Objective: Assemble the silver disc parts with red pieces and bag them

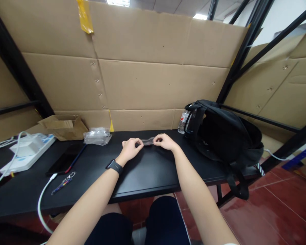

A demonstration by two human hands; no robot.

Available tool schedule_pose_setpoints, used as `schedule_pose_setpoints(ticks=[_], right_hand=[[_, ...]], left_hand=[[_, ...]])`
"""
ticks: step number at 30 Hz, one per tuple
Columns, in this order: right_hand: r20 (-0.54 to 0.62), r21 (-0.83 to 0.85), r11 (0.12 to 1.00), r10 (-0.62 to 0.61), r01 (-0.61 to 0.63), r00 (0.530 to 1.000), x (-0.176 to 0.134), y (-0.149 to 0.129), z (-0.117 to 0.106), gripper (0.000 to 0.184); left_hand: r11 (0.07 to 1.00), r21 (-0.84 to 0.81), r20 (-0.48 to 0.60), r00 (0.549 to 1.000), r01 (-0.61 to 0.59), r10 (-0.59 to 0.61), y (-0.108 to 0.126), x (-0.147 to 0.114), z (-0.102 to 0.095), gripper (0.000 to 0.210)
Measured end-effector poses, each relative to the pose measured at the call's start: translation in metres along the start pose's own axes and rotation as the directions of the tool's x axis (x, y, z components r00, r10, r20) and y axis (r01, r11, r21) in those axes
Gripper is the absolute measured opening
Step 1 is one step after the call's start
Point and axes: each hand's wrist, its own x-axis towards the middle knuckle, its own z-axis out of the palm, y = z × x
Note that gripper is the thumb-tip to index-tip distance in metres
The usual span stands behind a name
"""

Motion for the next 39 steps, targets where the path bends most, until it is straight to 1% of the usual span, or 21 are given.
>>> schedule_pose_setpoints(ticks=[3,5,6,9,10,12,14,16,19,21,24,27,28,30,32,34,37,39], right_hand=[[-0.008,0.166,0.984,0.066,-0.063,0.998,0.001,0.001,0.002,0.013],[-0.007,0.251,0.963,0.1,-0.095,0.995,0.002,0.0,0.005,0.012],[-0.011,0.279,0.954,0.115,-0.108,0.993,0.002,-0.001,0.006,0.011],[-0.032,0.328,0.935,0.154,-0.135,0.988,0.002,-0.003,0.011,0.008],[-0.036,0.337,0.93,0.169,-0.147,0.985,0.002,-0.004,0.013,0.01],[-0.036,0.346,0.92,0.207,-0.183,0.978,0.002,-0.004,0.015,0.021],[-0.025,0.327,0.92,0.237,-0.216,0.971,0.001,-0.004,0.016,0.035],[0.005,0.27,0.937,0.229,-0.222,0.973,0.001,-0.004,0.018,0.042],[0.059,0.11,0.978,0.171,-0.177,0.983,0.001,-0.005,0.018,0.033],[0.07,-0.029,0.99,0.14,-0.138,0.988,0.001,-0.006,0.017,0.029],[0.067,-0.219,0.974,0.082,-0.065,0.994,0.001,-0.007,0.016,0.035],[0.06,-0.329,0.944,-0.02,0.039,0.998,0.001,-0.006,0.017,0.044],[0.053,-0.343,0.937,-0.048,0.063,0.997,0.001,-0.005,0.018,0.044],[0.048,-0.345,0.934,-0.082,0.094,0.995,0.002,-0.005,0.02,0.036],[0.062,-0.324,0.939,-0.101,0.116,0.993,0.002,-0.007,0.02,0.027],[0.074,-0.29,0.949,-0.106,0.123,0.992,0.003,-0.01,0.019,0.023],[0.068,-0.224,0.972,-0.052,0.066,0.996,0.003,-0.013,0.014,0.017],[0.059,-0.183,0.983,0.008,0.003,0.998,0.003,-0.014,0.012,0.017]], left_hand=[[0.995,-0.074,-0.017,0.998,0.061,-0.062,0.001,0.001,-0.001,0.015],[0.988,-0.11,-0.018,0.993,0.111,-0.113,0.002,0.002,0.001,0.013],[0.983,-0.125,-0.02,0.99,0.138,-0.142,0.002,0.002,0.002,0.014],[0.966,-0.15,-0.031,0.976,0.21,-0.217,0.001,0.003,0.005,0.032],[0.962,-0.148,-0.028,0.972,0.228,-0.235,0.001,0.003,0.006,0.036],[0.961,-0.13,-0.007,0.969,0.243,-0.246,0.001,0.002,0.006,0.037],[0.972,-0.092,0.019,0.976,0.218,-0.218,0.002,0.001,0.007,0.031],[0.987,-0.039,0.034,0.987,0.157,-0.156,0.004,-0.001,0.008,0.026],[0.996,0.074,0.032,0.998,0.059,-0.062,0.005,-0.003,0.013,0.029],[0.987,0.164,0.04,0.999,0.007,-0.014,0.005,-0.004,0.016,0.029],[0.968,0.247,0.064,0.997,-0.045,0.03,0.005,-0.005,0.019,0.03],[0.966,0.238,0.075,0.994,-0.101,0.085,0.005,-0.005,0.019,0.03],[0.967,0.224,0.088,0.991,-0.121,0.104,0.005,-0.005,0.019,0.029],[0.969,0.201,0.12,0.985,-0.144,0.122,0.006,-0.005,0.018,0.026],[0.972,0.193,0.135,0.985,-0.135,0.11,0.006,-0.004,0.017,0.023],[0.976,0.189,0.121,0.989,-0.106,0.084,0.007,-0.003,0.016,0.017],[0.985,0.162,0.055,0.997,-0.056,0.047,0.007,-0.003,0.014,0.02],[0.993,0.118,0.008,1.0,-0.021,0.02,0.009,-0.003,0.014,0.023]])
